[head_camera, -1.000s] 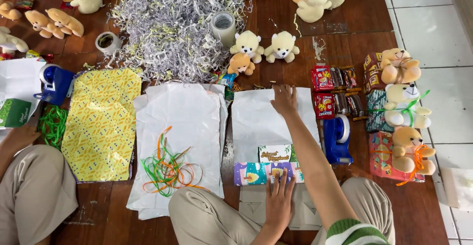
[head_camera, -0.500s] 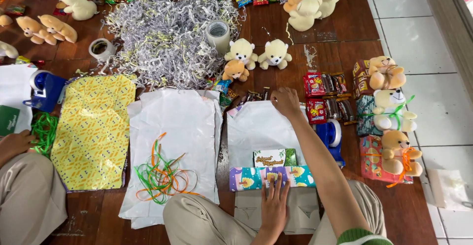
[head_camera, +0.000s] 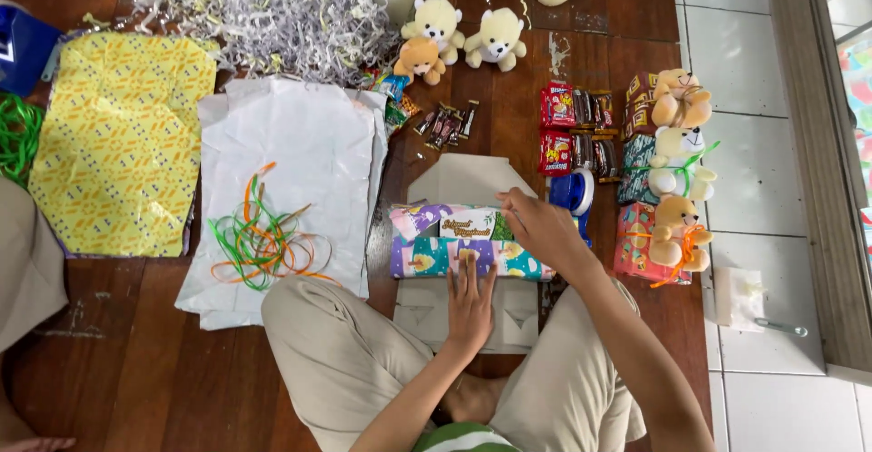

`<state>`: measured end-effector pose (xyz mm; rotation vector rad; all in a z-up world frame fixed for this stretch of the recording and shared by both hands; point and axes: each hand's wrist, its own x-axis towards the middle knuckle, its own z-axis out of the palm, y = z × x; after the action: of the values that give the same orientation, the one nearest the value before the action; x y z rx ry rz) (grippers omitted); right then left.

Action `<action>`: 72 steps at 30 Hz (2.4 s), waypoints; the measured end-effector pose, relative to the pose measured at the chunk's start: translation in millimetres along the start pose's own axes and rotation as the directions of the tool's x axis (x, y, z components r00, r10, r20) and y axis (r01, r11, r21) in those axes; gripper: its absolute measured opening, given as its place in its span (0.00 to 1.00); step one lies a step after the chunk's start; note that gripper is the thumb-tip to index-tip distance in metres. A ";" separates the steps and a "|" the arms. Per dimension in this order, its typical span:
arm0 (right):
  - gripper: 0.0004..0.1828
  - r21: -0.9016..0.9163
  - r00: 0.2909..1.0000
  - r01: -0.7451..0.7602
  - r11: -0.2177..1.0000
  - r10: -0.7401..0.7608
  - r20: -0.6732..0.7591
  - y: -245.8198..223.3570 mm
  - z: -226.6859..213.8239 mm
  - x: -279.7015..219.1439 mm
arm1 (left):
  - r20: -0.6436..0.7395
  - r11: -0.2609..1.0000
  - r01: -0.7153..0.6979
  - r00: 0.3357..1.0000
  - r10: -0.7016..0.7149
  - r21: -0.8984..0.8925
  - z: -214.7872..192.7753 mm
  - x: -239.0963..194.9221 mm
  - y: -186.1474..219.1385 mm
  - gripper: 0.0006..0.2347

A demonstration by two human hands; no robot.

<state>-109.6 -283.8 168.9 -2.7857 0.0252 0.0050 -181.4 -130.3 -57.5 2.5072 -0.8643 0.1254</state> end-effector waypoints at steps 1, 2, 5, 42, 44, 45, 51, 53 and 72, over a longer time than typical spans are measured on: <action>0.04 -0.001 1.000 0.004 1.000 -0.004 0.011 0.1 7.3 -10.0 | 0.003 1.000 0.011 1.000 -0.011 -0.004 2.5 -1.8 4.1 0.35; 0.04 0.042 0.999 -0.014 0.999 0.012 0.046 0.5 14.7 -20.3 | -0.042 0.998 0.043 0.998 -0.042 0.045 4.8 -3.6 7.7 0.32; 0.04 0.076 0.994 -0.037 0.996 0.029 0.105 -4.4 30.1 -43.5 | -0.116 0.990 0.104 0.989 -0.093 0.093 -1.4 -6.0 16.1 0.28; 0.04 0.389 0.989 -0.126 0.913 0.148 -0.028 1.2 133.3 -100.8 | 0.463 -0.375 0.274 0.591 -0.661 -0.886 43.1 -27.7 -57.1 0.12; 0.05 0.493 0.979 -0.153 0.856 0.201 -0.045 7.7 139.7 -103.1 | 0.462 -0.386 0.259 0.587 -0.665 -0.885 48.8 -28.8 -58.5 0.12; 0.08 0.590 0.965 -0.173 0.789 0.254 -0.058 10.8 143.1 -104.1 | 0.461 -0.398 0.243 0.585 -0.668 -0.885 51.6 -29.4 -59.4 0.11; 0.19 0.837 0.744 -0.546 0.036 0.479 0.465 9.8 207.3 -132.8 | 0.440 -0.388 0.222 0.589 -0.678 -0.894 34.8 -22.6 -51.7 0.10; 0.25 0.810 0.689 -0.572 -0.127 0.461 0.559 9.6 211.7 -130.3 | 0.434 -0.384 0.216 0.586 -0.685 -0.898 29.5 -20.0 -49.4 0.10; 0.17 0.835 0.541 -0.116 -0.538 0.670 0.507 56.0 297.9 -109.9 | 0.436 -0.355 0.255 0.548 -0.713 -0.900 55.2 -16.5 -65.9 0.09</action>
<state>-220.6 -230.7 -129.1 -0.6375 1.0069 -0.2297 -158.6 -102.0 -137.1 0.9824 0.5176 -0.3155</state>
